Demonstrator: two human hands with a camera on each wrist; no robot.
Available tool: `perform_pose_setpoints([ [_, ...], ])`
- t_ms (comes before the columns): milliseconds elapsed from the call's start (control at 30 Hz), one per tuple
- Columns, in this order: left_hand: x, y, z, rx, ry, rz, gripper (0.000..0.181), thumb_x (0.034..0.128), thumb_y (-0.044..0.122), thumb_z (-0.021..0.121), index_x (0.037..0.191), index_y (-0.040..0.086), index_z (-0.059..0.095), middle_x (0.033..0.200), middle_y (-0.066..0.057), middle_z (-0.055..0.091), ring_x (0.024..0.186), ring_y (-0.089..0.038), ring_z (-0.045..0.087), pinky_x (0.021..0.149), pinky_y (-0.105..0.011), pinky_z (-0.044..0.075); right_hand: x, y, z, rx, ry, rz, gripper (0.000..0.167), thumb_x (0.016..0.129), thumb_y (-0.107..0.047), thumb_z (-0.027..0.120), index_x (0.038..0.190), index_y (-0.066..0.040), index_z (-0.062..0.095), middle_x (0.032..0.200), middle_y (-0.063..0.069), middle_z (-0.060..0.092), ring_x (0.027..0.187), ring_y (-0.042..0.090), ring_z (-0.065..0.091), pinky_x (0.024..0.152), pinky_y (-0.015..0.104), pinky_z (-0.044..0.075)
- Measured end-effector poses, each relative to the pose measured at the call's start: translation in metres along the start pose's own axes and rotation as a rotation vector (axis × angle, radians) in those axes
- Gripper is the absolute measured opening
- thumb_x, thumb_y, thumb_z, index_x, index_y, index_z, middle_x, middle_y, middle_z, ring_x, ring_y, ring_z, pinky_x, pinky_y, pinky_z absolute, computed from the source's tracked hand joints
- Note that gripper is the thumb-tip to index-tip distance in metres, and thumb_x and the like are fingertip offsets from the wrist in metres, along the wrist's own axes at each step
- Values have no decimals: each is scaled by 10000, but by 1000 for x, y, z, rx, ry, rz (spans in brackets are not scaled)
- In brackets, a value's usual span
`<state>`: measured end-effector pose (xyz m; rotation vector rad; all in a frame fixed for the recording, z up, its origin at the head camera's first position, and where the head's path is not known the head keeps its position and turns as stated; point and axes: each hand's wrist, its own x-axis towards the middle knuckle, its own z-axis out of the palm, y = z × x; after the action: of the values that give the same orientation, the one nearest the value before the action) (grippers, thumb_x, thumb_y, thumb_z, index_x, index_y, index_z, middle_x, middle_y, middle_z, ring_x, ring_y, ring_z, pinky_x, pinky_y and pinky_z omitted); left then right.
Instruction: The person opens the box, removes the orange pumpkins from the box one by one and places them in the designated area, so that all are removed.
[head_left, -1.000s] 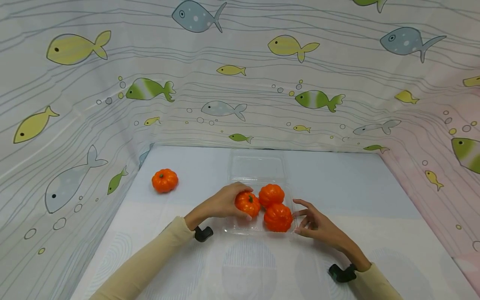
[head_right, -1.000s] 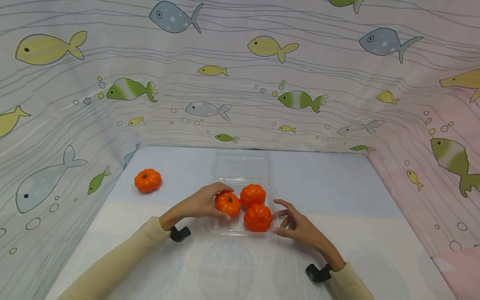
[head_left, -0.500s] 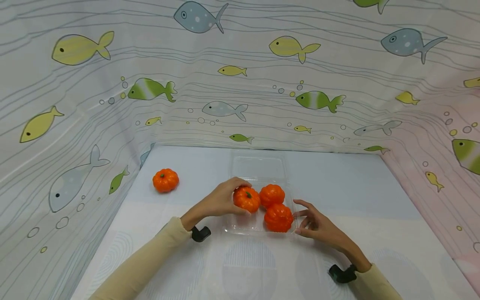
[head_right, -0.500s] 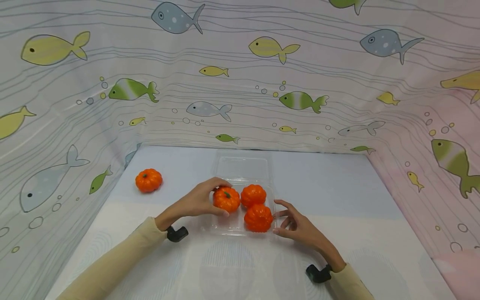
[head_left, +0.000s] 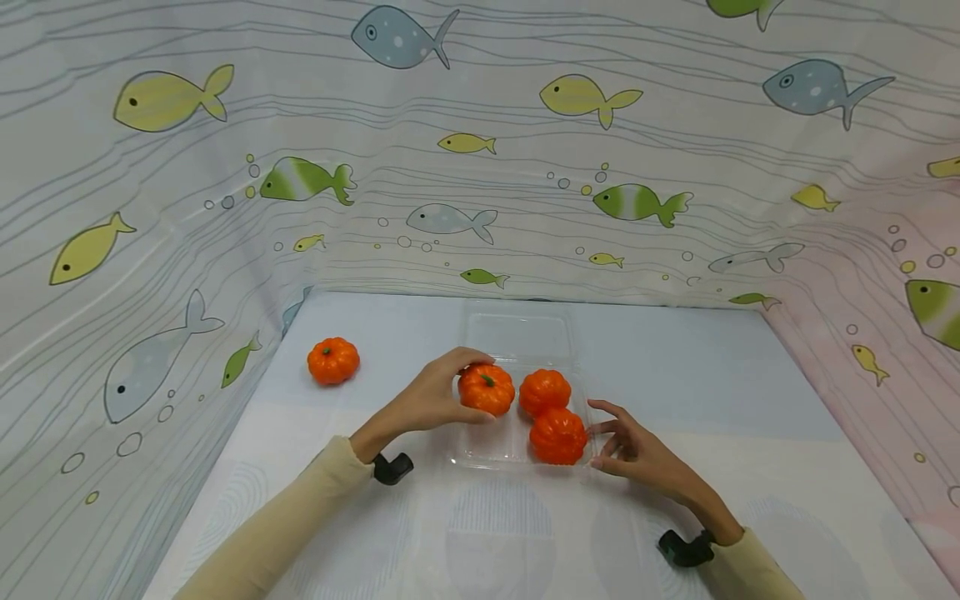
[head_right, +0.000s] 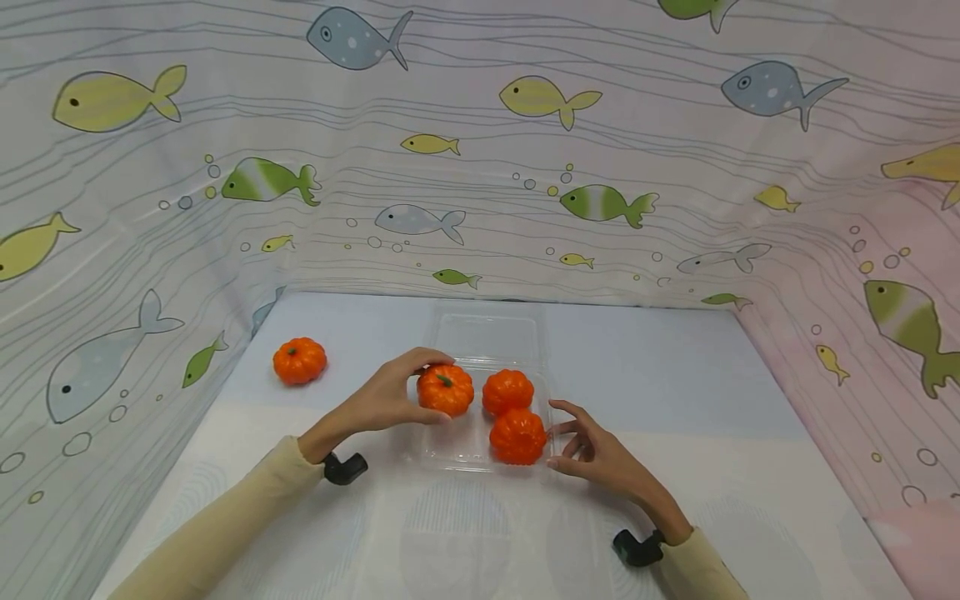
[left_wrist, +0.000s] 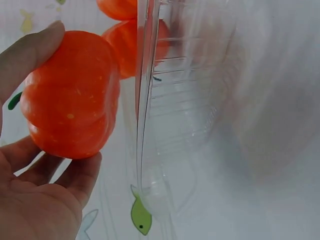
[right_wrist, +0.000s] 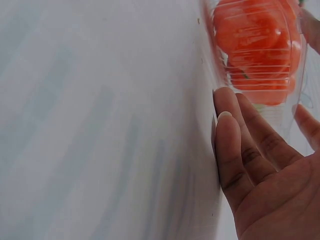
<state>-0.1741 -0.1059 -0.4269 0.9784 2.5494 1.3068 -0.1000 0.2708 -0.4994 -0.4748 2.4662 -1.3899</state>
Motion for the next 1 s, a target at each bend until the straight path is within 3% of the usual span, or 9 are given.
perform_pose_setpoints([
  [533,-13,-10,-10,-49,150,-20,776,734,299,960,1391,100,597,1363,28,590,1224,-173,574,1065,-431,480,0,1,1,4,-6,2,848,908,-237,804,1595,-239,306,1304,151,630,832,202,634,676,282,564],
  [767,-20,-14,-17,-49,182,-51,773,735,342,957,1397,174,595,1376,54,582,1235,-159,569,1073,-411,474,0,2,2,6,0,-1,855,904,-240,811,1596,-250,309,1313,144,628,842,196,637,676,285,568],
  [1000,-30,-22,-24,-41,215,-79,808,746,376,944,1422,126,578,1409,37,563,1275,-195,554,1089,-444,464,0,1,1,4,11,-20,847,904,-242,812,1595,-237,321,1330,151,625,853,196,648,699,298,586],
])
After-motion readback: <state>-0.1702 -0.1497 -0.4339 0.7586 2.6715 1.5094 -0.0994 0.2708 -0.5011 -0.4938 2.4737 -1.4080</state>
